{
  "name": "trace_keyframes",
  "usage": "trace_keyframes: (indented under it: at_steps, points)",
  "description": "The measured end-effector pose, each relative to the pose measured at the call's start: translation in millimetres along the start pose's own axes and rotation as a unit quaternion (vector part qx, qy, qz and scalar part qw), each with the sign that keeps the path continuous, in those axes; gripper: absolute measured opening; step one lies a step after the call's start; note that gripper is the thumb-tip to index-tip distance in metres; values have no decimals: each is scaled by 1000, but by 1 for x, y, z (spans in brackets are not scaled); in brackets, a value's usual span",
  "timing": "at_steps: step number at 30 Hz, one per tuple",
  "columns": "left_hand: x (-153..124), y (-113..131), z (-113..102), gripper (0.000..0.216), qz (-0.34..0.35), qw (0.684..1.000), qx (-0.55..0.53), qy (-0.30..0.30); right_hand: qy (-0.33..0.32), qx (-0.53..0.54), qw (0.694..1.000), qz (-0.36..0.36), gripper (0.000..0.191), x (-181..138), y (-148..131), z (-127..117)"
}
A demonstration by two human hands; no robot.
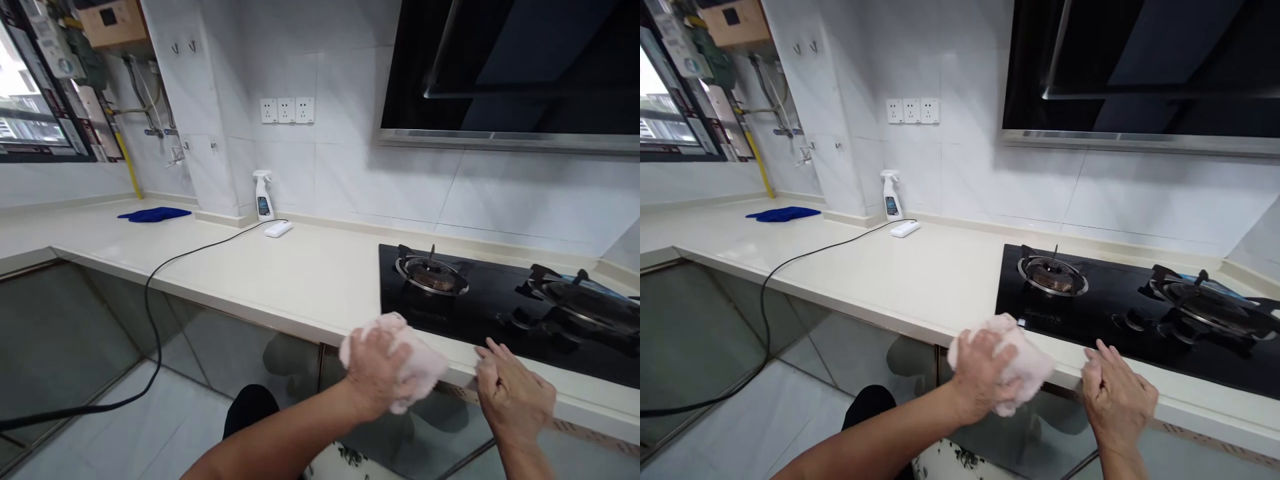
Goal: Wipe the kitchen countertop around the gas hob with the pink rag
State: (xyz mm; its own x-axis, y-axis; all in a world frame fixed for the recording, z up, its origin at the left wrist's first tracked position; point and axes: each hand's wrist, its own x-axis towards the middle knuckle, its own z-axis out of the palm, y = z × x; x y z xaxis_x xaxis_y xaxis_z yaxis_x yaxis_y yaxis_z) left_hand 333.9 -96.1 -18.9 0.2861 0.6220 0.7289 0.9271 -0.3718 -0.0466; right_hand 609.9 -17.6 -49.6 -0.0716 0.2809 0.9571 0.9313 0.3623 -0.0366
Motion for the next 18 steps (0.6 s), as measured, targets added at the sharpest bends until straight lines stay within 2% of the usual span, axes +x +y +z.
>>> trace_keyframes:
  at_steps: [3, 5, 7, 10, 16, 18]
  points:
    - [20, 24, 3, 47, 79, 996, -15, -24, 14, 2, 1000, -15, 29, -1, 2, 1]
    - [24, 19, -1, 53, 103, 994, -16, -37, 9, 7, 1000, -24, 28, 0, 3, 0]
    - [19, -1, -9, 58, 111, 993, -18, -35, 0, 7, 1000, -29, 27, 1, 2, -3]
    - [-5, -57, -25, 58, 84, 996, -16, 8, -15, 1, 999, -29, 27, 4, -3, -8]
    - [-63, -203, -81, 44, 55, 995, 71, 44, -33, 11, 999, 16, 29, 4, -9, -9]
    - [-70, -231, -98, 41, 41, 994, 93, 38, -40, 19, 998, 34, 31, 6, -9, -9]
